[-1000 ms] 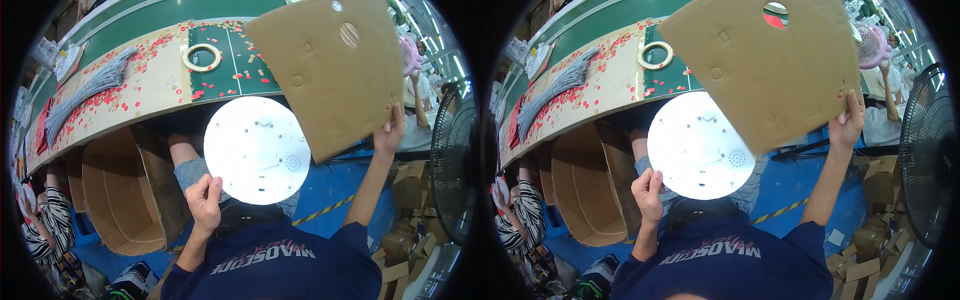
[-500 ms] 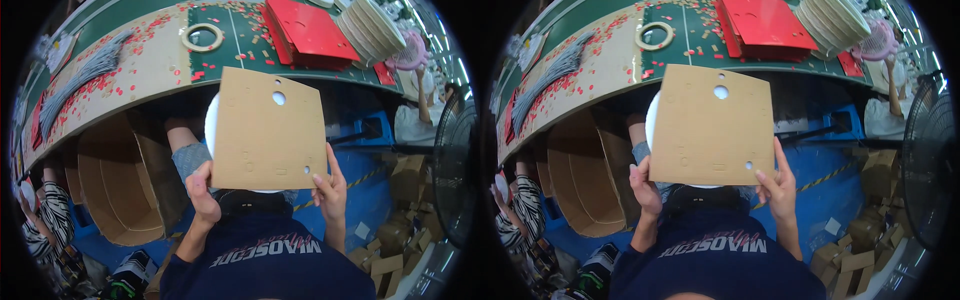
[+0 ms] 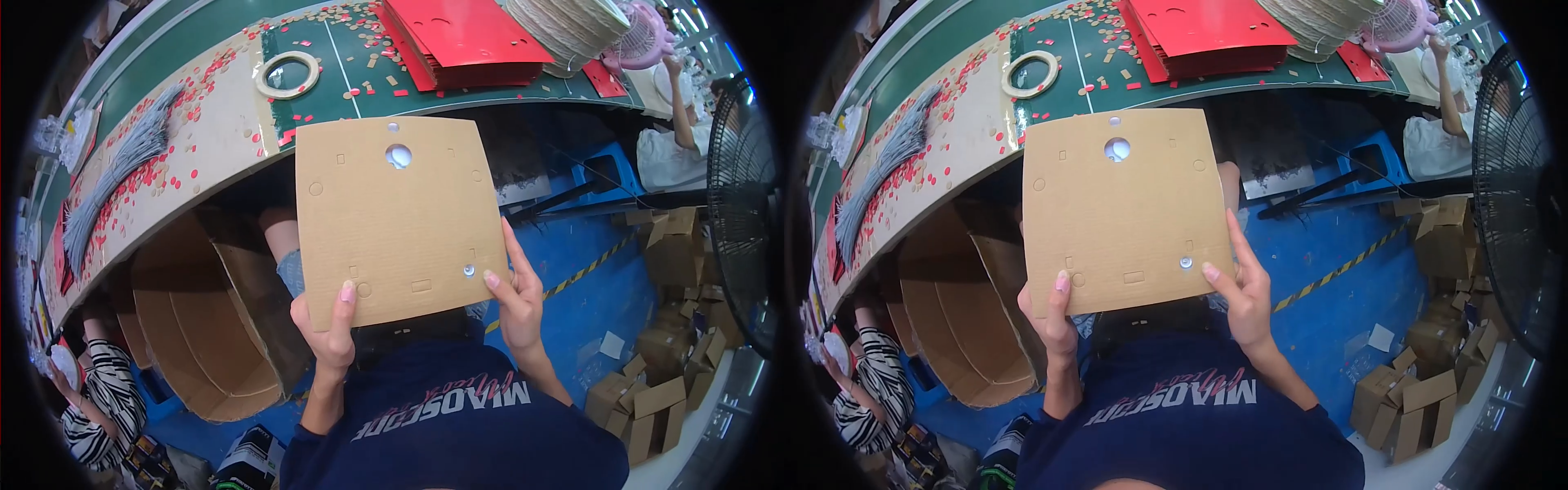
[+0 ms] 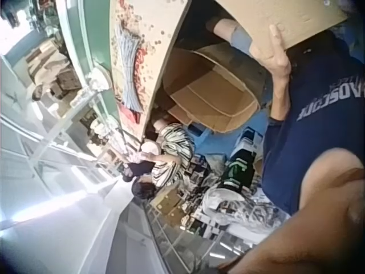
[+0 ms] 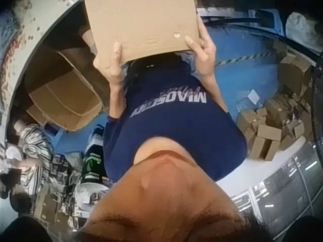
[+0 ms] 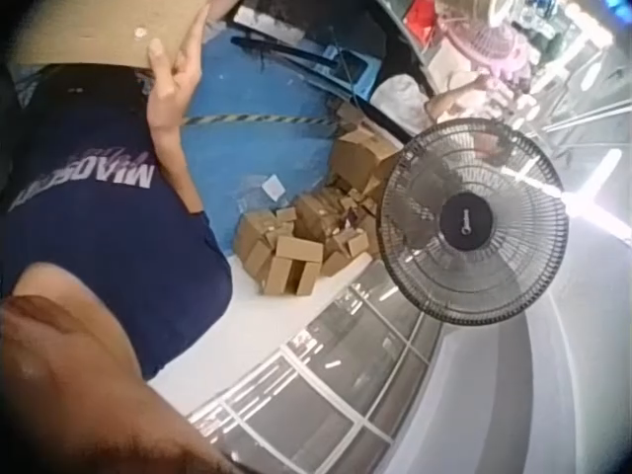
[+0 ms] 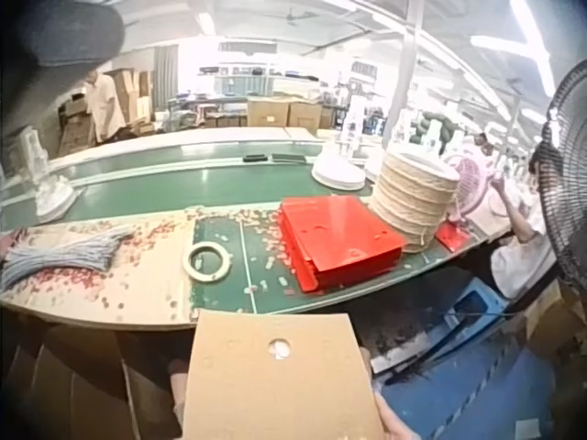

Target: Assembling LED lighting components onto a circular base using a cardboard template and wiring.

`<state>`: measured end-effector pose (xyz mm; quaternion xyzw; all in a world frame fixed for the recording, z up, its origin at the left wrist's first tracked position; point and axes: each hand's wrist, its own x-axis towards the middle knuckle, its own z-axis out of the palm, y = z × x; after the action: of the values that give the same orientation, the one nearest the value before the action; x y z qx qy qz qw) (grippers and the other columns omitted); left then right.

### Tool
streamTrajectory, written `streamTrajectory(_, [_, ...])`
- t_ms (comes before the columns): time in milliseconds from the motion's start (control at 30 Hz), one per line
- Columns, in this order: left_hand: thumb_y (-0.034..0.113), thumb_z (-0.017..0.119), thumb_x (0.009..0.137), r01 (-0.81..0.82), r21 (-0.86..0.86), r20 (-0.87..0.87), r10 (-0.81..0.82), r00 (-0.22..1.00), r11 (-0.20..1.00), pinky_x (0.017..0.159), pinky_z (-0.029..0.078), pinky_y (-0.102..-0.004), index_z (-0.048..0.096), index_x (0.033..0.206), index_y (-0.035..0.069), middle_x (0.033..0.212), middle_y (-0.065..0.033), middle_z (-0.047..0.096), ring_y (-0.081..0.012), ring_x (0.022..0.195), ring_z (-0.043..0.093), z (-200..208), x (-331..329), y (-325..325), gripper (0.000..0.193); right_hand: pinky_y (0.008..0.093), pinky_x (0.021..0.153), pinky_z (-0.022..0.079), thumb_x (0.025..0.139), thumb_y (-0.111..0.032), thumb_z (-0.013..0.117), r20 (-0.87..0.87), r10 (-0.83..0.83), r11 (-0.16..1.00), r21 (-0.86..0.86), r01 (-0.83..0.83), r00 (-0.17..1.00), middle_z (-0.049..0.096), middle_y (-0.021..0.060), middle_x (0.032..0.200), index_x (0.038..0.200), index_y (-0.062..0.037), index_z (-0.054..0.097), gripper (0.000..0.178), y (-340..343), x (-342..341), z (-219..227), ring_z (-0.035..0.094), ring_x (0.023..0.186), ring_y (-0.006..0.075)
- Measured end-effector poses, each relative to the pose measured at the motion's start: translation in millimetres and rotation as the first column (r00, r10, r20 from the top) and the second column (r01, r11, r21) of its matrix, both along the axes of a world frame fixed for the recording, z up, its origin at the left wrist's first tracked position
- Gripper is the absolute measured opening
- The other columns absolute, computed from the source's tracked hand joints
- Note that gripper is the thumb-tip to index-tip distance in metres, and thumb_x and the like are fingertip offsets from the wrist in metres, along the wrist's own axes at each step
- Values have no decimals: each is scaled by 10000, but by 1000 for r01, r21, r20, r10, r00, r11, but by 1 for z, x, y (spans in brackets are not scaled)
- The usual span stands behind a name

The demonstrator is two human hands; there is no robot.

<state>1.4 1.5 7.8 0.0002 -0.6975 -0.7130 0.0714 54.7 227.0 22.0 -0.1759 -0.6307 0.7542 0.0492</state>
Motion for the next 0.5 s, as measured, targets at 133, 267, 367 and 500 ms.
streamTrajectory(133, [176, 584, 915, 56, -9, 106, -55, 993, 998, 745, 434, -272, 660, 982, -104, 879, -103, 680, -140, 817, 583, -2, 4, -7, 298, 268, 1011, 477, 961, -11, 519, -18, -1, 1000, 11, 2, 1000, 633, 235, 1355, 1613, 43, 157, 748, -2, -1, -2, 670, 1145, 166])
streamTrajectory(267, [177, 595, 912, 19, 18, 151, -22, 988, 1000, 745, 430, -262, 665, 962, -88, 871, -91, 674, -132, 824, 588, 0, 6, -8, 278, 276, 951, 509, 959, -41, 523, 1, 61, 997, 54, -61, 998, 644, 231, 1339, 1594, 42, 259, 692, -7, -6, 5, 683, 1098, 167])
streamTrajectory(367, [166, 608, 905, -24, 94, 210, 3, 978, 995, 768, 443, -262, 668, 986, -78, 911, -92, 679, -135, 849, 605, -4, 5, -9, 263, 298, 842, 572, 959, -8, 542, -135, 163, 812, 581, -55, 977, 673, 292, 1259, 1531, 66, 389, 597, 0, -12, -4, 733, 988, 227])
streamTrajectory(500, [183, 665, 902, -48, 288, 351, -59, 935, 956, 863, 460, -267, 660, 1093, -86, 1009, -124, 687, -143, 926, 617, 1, 3, -23, 330, 267, 824, 550, 928, -43, 555, -89, 128, 798, 601, -49, 988, 707, 289, 1181, 1495, 71, 453, 587, -5, -13, 4, 723, 962, 197])
